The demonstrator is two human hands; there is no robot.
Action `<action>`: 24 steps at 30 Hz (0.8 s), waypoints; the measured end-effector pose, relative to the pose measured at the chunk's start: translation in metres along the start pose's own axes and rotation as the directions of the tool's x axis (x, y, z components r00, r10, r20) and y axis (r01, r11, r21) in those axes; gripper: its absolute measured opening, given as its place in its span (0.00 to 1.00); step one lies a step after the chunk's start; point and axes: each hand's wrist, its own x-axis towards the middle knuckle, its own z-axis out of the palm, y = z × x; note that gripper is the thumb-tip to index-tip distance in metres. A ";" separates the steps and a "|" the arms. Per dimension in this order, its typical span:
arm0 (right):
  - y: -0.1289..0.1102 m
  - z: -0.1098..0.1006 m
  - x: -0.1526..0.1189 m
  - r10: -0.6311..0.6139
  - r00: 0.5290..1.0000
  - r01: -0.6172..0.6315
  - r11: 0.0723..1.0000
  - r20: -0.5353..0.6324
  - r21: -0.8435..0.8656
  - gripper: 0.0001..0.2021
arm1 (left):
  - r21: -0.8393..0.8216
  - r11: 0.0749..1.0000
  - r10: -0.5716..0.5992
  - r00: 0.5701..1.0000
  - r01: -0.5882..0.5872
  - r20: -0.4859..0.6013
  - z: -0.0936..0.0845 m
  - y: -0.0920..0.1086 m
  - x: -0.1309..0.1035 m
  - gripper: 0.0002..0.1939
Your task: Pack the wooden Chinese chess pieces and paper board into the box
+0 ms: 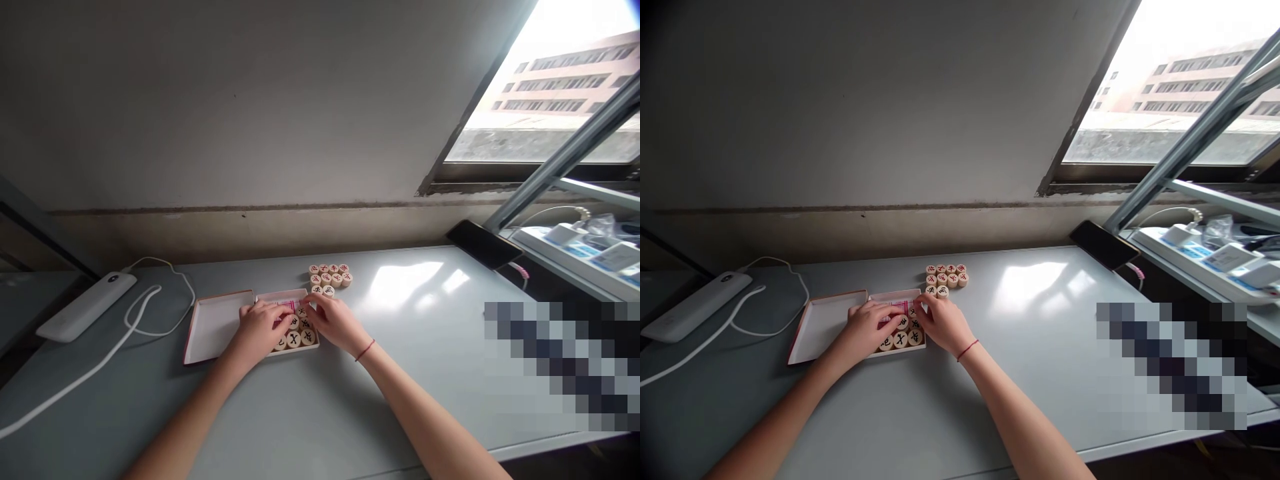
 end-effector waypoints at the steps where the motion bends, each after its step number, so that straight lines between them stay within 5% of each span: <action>1: 0.000 -0.001 -0.001 -0.002 1.000 0.002 1.000 0.000 0.005 0.11 | 0.024 1.000 0.014 1.000 -0.014 -0.003 0.000 0.001 -0.001 0.09; 7: -0.003 0.000 -0.002 -0.001 1.000 0.002 1.000 0.028 -0.017 0.11 | 0.135 0.990 0.028 0.999 -0.030 0.018 -0.001 0.011 -0.009 0.13; 14: -0.001 0.004 -0.002 -0.002 1.000 0.003 1.000 0.031 -0.031 0.11 | 0.051 0.999 0.006 1.000 -0.006 0.016 -0.004 0.014 -0.007 0.08; 20: -0.005 0.001 -0.003 -0.018 0.995 0.027 0.996 -0.099 0.088 0.10 | -0.008 0.999 -0.032 0.998 0.033 0.050 -0.005 0.011 -0.005 0.07; 24: -0.008 -0.002 -0.005 -0.059 0.994 0.071 0.989 -0.092 0.127 0.09 | -0.028 0.998 -0.053 0.998 0.053 -0.014 -0.003 0.010 -0.003 0.09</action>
